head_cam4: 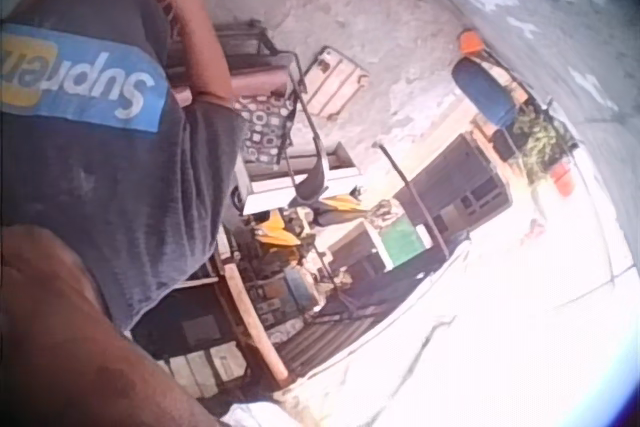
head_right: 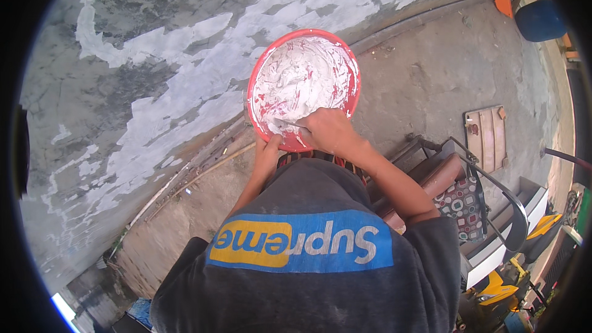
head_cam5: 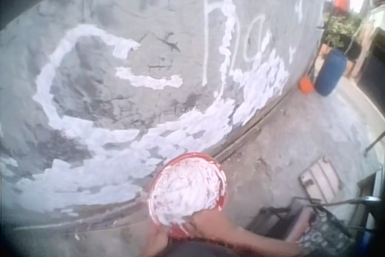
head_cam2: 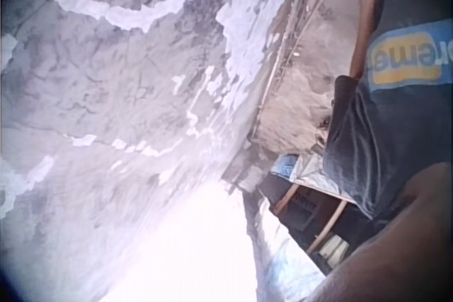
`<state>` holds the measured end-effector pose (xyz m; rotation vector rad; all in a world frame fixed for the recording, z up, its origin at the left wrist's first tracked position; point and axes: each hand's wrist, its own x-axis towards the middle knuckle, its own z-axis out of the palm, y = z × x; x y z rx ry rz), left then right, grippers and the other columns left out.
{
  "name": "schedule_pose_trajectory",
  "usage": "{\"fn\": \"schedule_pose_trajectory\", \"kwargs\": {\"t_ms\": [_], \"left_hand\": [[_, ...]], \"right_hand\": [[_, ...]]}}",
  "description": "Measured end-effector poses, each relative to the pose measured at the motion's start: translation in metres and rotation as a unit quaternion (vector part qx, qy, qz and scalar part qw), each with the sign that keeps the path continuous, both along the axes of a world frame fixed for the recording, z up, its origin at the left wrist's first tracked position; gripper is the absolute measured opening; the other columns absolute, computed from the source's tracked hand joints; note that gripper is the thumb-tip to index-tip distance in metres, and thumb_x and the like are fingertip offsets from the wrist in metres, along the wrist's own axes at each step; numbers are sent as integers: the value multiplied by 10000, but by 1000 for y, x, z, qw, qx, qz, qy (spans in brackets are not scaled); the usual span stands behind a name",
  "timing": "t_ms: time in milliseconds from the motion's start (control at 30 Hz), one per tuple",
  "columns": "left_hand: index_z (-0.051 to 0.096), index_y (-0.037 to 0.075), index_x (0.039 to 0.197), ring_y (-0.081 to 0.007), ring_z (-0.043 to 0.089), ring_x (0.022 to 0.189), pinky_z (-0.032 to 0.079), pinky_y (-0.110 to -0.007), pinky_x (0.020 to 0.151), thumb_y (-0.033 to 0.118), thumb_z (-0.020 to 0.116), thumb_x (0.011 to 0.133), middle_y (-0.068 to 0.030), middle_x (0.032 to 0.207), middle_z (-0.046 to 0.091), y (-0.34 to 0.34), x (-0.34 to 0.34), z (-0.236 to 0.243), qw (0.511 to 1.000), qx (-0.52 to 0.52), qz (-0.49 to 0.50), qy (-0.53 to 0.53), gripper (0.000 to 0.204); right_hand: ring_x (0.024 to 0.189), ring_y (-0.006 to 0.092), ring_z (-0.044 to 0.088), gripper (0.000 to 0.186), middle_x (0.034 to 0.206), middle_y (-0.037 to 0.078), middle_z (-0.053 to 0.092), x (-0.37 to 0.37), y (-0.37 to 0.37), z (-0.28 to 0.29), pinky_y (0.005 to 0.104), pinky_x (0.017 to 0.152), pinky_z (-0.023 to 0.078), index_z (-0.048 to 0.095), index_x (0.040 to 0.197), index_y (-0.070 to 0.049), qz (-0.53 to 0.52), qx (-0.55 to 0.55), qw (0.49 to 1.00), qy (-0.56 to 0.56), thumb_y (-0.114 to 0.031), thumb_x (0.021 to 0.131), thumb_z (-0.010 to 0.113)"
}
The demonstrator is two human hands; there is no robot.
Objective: The person applies white plaster to a cracked concrete wall using a small trowel and a larger flat tool. They repeatedly scoop plaster from a red bucket and spread it over cracks and uneven areas, smoothing the surface as they work.
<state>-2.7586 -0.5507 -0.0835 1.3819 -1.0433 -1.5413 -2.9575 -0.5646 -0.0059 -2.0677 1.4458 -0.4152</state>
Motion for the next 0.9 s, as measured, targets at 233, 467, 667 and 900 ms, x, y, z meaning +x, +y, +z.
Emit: {"fn": "schedule_pose_trajectory", "kwargs": {"t_ms": [233,467,667,900], "left_hand": [[370,-23,1345,-198,515,1135,418,-333,970,-1,482,815,-114,1253,513,-17,52,-11,997,65,5,31,542],[379,-37,1310,-258,551,1111,459,-414,968,-15,474,800,-147,1231,522,-35,95,-2,980,168,55,92,519],[408,-92,1223,-329,571,1114,495,-474,958,20,440,798,-215,1230,529,-53,132,1,953,230,39,192,441],[369,-135,1262,-405,524,1165,460,-566,989,-24,423,751,-261,1261,494,-41,212,-44,910,315,166,212,525]], "right_hand": [[758,323,657,219,818,160,689,17,-60,-8,393,724,509,734,953,-79,49,150,984,-86,-196,786,654],[628,142,607,292,728,83,656,29,-72,-49,292,587,474,673,1108,-53,-39,258,929,-261,-232,882,621],[546,59,504,405,764,-3,581,39,-48,-32,200,470,389,498,1327,-44,-191,298,750,-558,-219,963,520],[696,84,530,511,956,39,569,83,-109,-46,218,539,436,361,1436,-41,-280,100,598,-744,-226,980,497]]}}
